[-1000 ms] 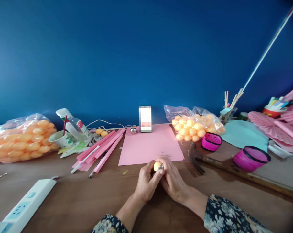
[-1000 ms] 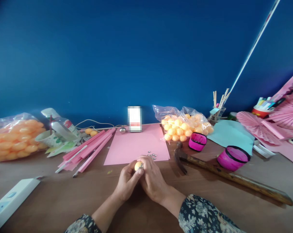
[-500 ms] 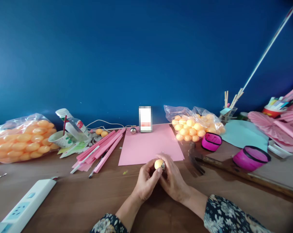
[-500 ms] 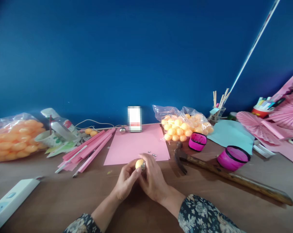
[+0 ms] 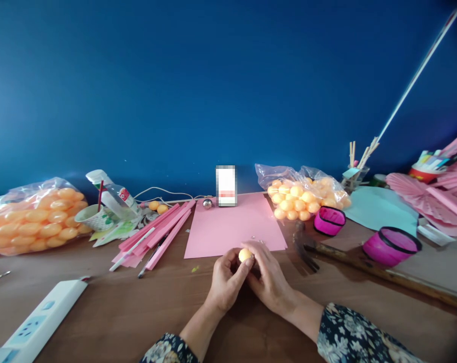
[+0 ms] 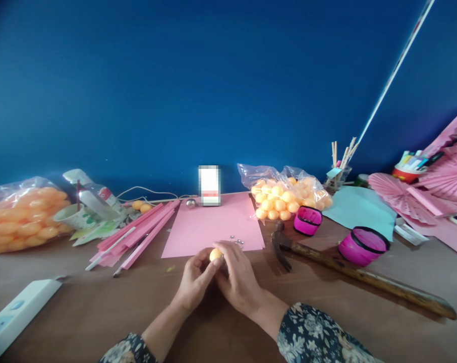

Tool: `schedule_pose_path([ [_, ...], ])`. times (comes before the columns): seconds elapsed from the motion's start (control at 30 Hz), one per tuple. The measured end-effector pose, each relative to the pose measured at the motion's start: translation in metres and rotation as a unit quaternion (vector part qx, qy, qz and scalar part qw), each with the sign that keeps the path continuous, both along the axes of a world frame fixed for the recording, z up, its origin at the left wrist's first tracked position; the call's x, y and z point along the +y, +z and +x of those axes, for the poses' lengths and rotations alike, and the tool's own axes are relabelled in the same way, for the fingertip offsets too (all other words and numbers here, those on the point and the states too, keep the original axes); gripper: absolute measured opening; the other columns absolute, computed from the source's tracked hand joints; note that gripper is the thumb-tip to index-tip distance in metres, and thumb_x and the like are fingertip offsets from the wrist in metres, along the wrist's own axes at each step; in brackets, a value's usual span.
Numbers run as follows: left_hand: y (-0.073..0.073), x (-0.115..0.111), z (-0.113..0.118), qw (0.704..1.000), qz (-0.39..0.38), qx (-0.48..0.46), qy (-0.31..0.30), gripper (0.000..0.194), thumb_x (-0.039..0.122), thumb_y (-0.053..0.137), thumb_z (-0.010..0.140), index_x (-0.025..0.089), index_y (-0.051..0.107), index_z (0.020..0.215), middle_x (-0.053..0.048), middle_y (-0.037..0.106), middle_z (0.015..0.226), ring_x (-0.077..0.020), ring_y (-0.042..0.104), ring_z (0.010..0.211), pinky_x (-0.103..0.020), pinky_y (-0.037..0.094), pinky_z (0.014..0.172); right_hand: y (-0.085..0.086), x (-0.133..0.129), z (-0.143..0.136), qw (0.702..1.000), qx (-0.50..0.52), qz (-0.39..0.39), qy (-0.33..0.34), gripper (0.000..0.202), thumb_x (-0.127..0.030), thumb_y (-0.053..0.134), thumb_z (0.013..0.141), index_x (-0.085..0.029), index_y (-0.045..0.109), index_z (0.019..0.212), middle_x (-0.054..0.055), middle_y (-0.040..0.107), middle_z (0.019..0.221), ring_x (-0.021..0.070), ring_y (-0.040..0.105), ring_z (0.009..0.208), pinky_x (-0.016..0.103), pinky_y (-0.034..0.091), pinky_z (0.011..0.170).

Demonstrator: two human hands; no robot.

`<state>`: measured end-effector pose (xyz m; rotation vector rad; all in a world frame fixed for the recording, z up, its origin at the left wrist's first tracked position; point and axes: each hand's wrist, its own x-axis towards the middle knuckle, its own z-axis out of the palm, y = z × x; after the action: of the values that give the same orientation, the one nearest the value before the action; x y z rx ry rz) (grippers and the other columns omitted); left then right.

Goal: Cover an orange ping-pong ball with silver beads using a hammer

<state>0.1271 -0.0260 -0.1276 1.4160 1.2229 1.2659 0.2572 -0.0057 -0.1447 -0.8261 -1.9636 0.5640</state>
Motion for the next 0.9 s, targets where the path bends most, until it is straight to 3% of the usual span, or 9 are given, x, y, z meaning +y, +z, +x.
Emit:
schedule_pose_path([
  [0.33,-0.0061,0.0029,-0.0022,1.000,0.019,-0.022,0.003,0.029,0.040,0.052,0.078,0.013,0.059,0.084,-0.003,0.060,0.073,-0.0144,0.053,0.067,-0.024,0.042,0.064,0.0020,-0.0002,-0.0003,1.000,0.000,0.022,0.022,0.042,-0.012,0.048,0.079,-0.020,0.042,0.120,0.010,0.053,0.112,0.0232,0.049,0.105,0.043,0.043,0.091],
  [0.57,-0.0073,0.0024,-0.0015,0.997,0.021,-0.049,0.056,0.036,0.042,0.040,0.084,0.014,0.061,0.091,-0.003,0.063,0.076,-0.0149,0.055,0.069,-0.026,0.044,0.068,0.0093,-0.0026,-0.0039,1.000,0.001,0.025,0.009,0.040,-0.013,0.049,0.078,-0.020,0.045,0.117,0.011,0.053,0.111,0.0242,0.048,0.108,0.045,0.041,0.095],
  [0.73,-0.0084,0.0037,-0.0012,0.992,-0.006,-0.080,0.097,0.037,0.046,0.039,0.084,0.015,0.060,0.084,0.001,0.055,0.060,-0.0107,0.049,0.054,-0.022,0.041,0.054,0.0060,-0.0019,-0.0034,1.000,0.006,0.003,0.019,0.040,-0.010,0.045,0.079,-0.020,0.043,0.118,0.011,0.051,0.114,0.0232,0.046,0.111,0.043,0.040,0.096],
  [0.9,-0.0097,0.0055,-0.0019,0.987,-0.013,-0.096,0.127,0.038,0.047,0.038,0.084,0.015,0.058,0.082,0.002,0.050,0.057,-0.0093,0.045,0.049,-0.021,0.037,0.048,0.0020,-0.0004,-0.0037,1.000,-0.003,-0.012,0.026,0.041,-0.007,0.045,0.079,-0.020,0.042,0.118,0.010,0.050,0.114,0.0222,0.046,0.110,0.041,0.041,0.096],
])
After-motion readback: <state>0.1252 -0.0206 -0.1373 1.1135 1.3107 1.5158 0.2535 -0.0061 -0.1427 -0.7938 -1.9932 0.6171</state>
